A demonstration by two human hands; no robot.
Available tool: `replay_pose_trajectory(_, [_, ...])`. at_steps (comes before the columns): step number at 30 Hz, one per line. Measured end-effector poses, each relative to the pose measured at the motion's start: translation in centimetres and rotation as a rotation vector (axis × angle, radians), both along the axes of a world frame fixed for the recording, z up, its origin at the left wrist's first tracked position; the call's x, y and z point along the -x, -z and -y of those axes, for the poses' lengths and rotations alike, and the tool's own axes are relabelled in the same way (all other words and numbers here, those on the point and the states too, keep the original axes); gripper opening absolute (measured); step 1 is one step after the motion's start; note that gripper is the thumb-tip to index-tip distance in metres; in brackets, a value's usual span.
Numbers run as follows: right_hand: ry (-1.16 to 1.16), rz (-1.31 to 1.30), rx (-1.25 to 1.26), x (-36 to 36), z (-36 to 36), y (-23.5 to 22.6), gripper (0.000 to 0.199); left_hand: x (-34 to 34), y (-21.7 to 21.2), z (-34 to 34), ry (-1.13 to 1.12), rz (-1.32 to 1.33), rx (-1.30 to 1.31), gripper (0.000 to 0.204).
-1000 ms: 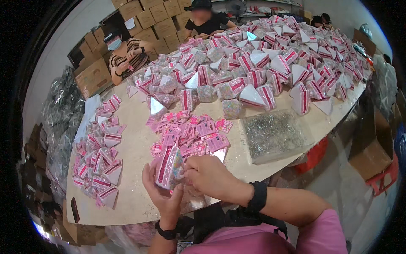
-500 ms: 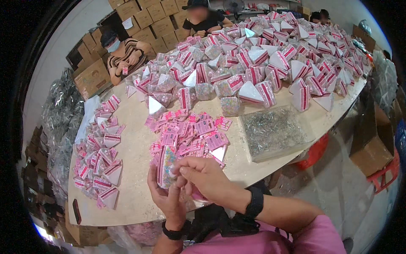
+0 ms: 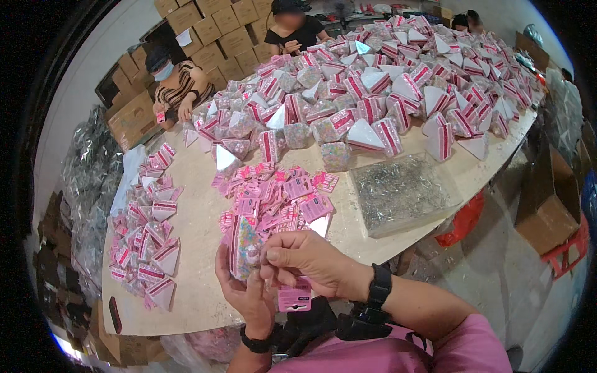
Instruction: Manually sort and organize small triangular gift packages and pink sachets on a large work table.
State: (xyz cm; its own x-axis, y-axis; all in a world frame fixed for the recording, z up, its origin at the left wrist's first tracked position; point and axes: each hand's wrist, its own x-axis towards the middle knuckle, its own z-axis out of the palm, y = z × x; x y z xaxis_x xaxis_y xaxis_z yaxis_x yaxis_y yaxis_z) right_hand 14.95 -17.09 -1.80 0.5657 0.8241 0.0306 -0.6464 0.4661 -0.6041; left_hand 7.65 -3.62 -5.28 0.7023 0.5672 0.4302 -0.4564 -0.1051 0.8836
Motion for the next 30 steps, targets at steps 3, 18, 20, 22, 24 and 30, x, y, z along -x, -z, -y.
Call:
replay_pose_trajectory(3, [0.016,-0.017,-0.024,0.0,0.0,0.3,0.017,0.0,-0.1,0.4,0.033,0.023,0.071,0.076])
replay_pose_trajectory(18, [0.112,0.312,0.115,-0.4,0.4,-0.7,0.013,-0.4,-0.5,0.8,0.070,-0.058,0.038,0.072])
replay_pose_trajectory(20, [0.116,0.351,0.138,-0.3,0.5,-1.1,0.011,-0.4,-0.4,0.9,0.080,-0.037,0.070,0.071])
replay_pose_trajectory(22, [0.108,0.376,0.146,-0.2,0.5,-1.5,0.010,-0.4,-0.2,0.9,0.102,-0.040,0.128,0.069])
replay_pose_trajectory(24, [0.099,0.392,0.139,-0.2,0.6,-1.9,0.010,-0.3,-0.1,0.8,0.144,-0.063,0.209,0.067])
replay_pose_trajectory(30, [0.115,0.405,0.186,-0.9,0.7,-1.8,0.010,-0.4,-0.1,0.8,0.194,-0.061,0.268,0.068])
